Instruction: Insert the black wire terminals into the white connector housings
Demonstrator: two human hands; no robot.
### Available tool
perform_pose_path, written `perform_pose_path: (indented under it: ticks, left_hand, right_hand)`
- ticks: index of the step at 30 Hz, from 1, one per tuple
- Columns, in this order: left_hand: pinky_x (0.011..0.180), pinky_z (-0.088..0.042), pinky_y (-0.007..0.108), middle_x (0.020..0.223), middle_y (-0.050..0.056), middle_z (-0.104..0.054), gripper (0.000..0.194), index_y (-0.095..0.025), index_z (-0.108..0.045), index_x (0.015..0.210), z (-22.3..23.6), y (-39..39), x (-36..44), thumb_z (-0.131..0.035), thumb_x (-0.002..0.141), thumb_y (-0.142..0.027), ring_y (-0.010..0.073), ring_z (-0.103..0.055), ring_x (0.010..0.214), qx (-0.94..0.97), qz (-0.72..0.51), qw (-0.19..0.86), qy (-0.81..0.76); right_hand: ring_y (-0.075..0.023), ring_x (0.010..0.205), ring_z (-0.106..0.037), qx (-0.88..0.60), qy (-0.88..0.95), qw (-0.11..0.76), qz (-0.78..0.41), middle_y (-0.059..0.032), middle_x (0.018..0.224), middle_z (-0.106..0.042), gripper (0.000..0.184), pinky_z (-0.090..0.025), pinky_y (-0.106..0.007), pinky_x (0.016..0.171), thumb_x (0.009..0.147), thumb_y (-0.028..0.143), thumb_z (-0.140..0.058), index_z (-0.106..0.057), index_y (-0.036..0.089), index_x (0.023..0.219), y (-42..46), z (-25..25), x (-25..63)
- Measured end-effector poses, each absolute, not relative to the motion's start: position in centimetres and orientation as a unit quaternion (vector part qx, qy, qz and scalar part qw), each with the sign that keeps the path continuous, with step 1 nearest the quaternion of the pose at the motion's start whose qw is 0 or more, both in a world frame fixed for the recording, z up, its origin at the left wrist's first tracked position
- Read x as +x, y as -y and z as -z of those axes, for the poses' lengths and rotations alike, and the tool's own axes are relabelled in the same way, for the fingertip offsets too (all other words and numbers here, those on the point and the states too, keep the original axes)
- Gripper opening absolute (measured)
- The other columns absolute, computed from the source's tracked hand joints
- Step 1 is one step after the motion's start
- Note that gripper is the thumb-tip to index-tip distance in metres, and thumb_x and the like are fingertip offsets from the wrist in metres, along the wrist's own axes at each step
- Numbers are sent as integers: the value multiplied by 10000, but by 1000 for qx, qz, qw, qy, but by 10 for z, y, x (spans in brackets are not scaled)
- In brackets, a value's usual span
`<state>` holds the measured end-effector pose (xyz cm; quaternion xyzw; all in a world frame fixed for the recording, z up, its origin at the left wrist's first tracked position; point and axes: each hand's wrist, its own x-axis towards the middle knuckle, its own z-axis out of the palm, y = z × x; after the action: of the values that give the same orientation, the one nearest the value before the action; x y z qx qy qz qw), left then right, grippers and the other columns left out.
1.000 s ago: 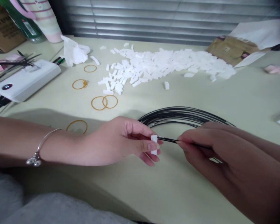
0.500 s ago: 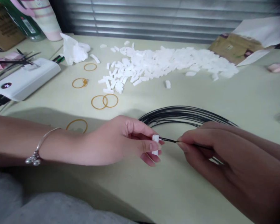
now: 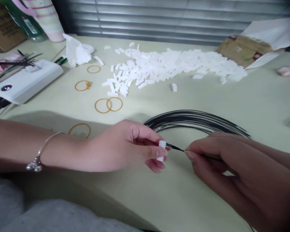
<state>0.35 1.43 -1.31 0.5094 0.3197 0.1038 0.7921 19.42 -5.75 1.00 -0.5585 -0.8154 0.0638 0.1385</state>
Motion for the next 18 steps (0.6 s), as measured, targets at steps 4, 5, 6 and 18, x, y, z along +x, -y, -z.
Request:
perform_pose_path:
  ticks: [4,5,6,18]
  left_hand:
    - [707,-503,185,700,-33,-623,100,-146,-610,726,12,-13,3,-569,803,-196,65,-620,668,515,-100,789,-318]
    - [699,-501,176,694,-36,-621,104,-145,-609,721,12,-13,3,-568,803,-192,60,-618,659,517,-100,788,-318]
    - [690,-500,166,687,-38,-619,109,-145,-609,716,12,-13,3,-565,805,-189,56,-616,651,519,-100,787,-319]
    - [671,-502,137,673,-45,-612,115,-135,-608,703,14,-12,3,-573,799,-189,41,-609,637,532,-106,776,-321]
  right_hand:
    - [-116,432,-466,-566,810,134,-80,18,556,-500,272,-321,-309,446,873,218,-276,-457,232,670,57,-8,194]
    - [-109,425,-460,-553,816,153,-73,26,556,-497,224,-320,-297,437,875,237,-316,-464,234,707,56,-6,195]
    - [-102,420,-457,-542,821,166,-68,35,560,-498,174,-318,-282,429,875,254,-353,-469,237,746,56,-5,196]
    - [-83,428,-474,-512,833,198,-63,37,561,-518,155,-310,-238,408,883,224,-398,-501,214,767,54,0,190]
